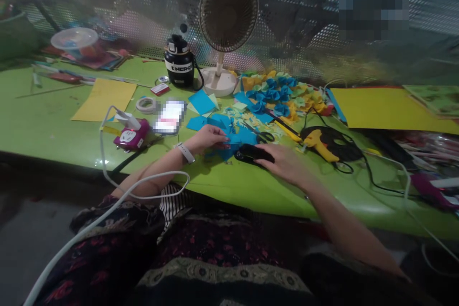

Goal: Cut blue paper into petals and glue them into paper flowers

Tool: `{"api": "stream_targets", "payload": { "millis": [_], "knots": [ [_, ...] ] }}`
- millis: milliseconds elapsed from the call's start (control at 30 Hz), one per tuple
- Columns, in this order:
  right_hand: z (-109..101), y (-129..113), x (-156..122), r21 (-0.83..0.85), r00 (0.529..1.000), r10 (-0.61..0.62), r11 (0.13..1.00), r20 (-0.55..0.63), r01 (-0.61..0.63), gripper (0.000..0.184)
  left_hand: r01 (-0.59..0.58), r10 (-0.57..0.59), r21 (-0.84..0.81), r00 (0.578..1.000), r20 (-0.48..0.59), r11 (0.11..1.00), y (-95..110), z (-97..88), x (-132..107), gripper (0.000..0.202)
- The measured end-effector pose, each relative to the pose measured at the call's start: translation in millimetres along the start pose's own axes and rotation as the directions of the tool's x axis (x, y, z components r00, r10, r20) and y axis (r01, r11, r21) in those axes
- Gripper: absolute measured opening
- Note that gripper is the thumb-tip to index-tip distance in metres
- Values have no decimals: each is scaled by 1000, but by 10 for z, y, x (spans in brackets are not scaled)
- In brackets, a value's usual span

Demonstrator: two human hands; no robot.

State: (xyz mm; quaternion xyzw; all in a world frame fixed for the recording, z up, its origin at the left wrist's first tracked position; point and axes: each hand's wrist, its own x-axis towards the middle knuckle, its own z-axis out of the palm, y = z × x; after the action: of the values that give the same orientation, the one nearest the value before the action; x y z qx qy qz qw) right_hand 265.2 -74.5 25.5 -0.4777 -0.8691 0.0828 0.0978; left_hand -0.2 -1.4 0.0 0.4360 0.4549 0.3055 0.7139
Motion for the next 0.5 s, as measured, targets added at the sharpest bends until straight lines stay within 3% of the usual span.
{"api": "stream_targets", "payload": {
  "millis": [233,500],
  "knots": [
    [23,33,-18,-11,1000,2,1000,-22,-2,40,-3,8,109,999,-39,994,-157,181,41,19],
    [-28,-10,-6,5,1000,26,1000,-4,-25,38,-1,1,98,1000,-2,995,-125,192,4,16]
  ]
}}
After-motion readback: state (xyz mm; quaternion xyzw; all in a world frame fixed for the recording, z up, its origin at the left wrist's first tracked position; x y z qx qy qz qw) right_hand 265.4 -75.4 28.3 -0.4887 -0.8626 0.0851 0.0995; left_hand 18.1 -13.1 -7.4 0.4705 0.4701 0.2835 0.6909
